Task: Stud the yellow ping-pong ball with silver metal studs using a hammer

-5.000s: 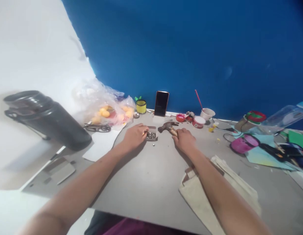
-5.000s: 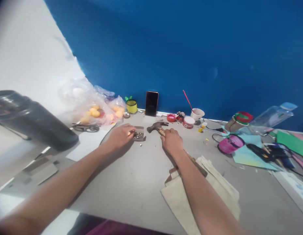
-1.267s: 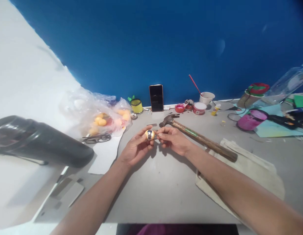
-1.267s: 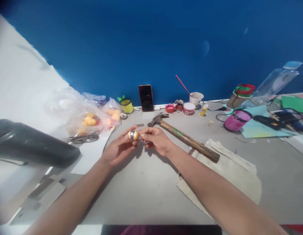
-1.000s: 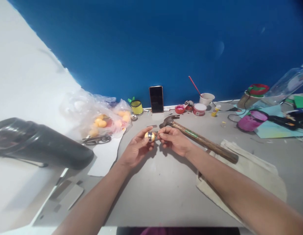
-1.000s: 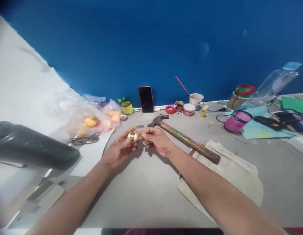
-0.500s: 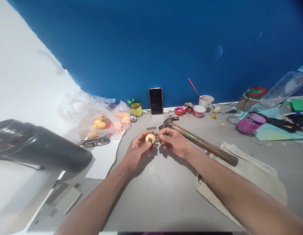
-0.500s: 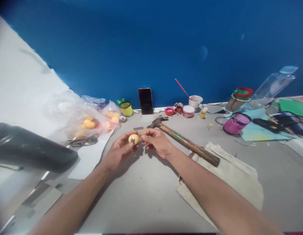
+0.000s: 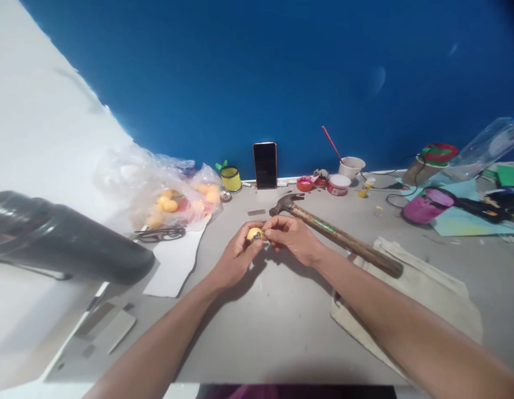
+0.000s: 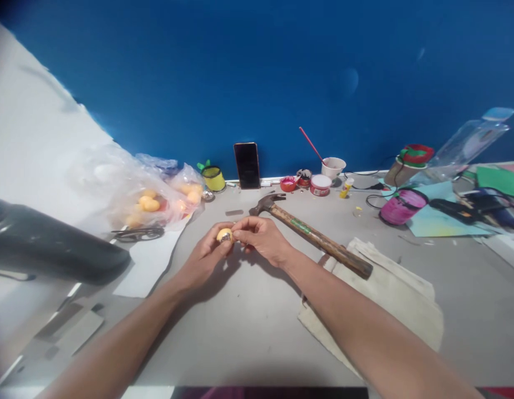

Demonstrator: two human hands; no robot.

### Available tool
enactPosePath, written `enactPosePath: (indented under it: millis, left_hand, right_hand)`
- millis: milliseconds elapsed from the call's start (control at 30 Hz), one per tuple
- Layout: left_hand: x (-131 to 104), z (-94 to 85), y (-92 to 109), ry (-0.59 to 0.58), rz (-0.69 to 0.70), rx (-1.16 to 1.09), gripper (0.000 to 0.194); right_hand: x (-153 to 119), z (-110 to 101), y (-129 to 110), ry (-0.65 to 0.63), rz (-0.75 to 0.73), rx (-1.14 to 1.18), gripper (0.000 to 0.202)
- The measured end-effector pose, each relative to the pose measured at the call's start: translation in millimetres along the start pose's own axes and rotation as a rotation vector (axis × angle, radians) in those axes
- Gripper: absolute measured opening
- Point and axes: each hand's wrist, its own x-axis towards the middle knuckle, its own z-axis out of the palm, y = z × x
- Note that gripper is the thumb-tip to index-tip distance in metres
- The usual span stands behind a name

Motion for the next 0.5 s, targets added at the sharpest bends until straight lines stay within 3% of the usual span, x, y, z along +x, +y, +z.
enactPosePath:
  millis: [167, 500]
  left_hand:
    - [-1.5, -1.2, -0.3, -0.032, -0.014, 0.099, 0.03]
    - [-3.1, 1.0, 3.3, -0.064, -0.074, 0.046, 0.029]
  right_hand:
    - [-0.1, -0.1, -1.4, -0.035, -0.015, -0.04, 0.035]
    - [-1.9, 0.7, -4.7, -0.082, -0.014, -0.056, 0.033]
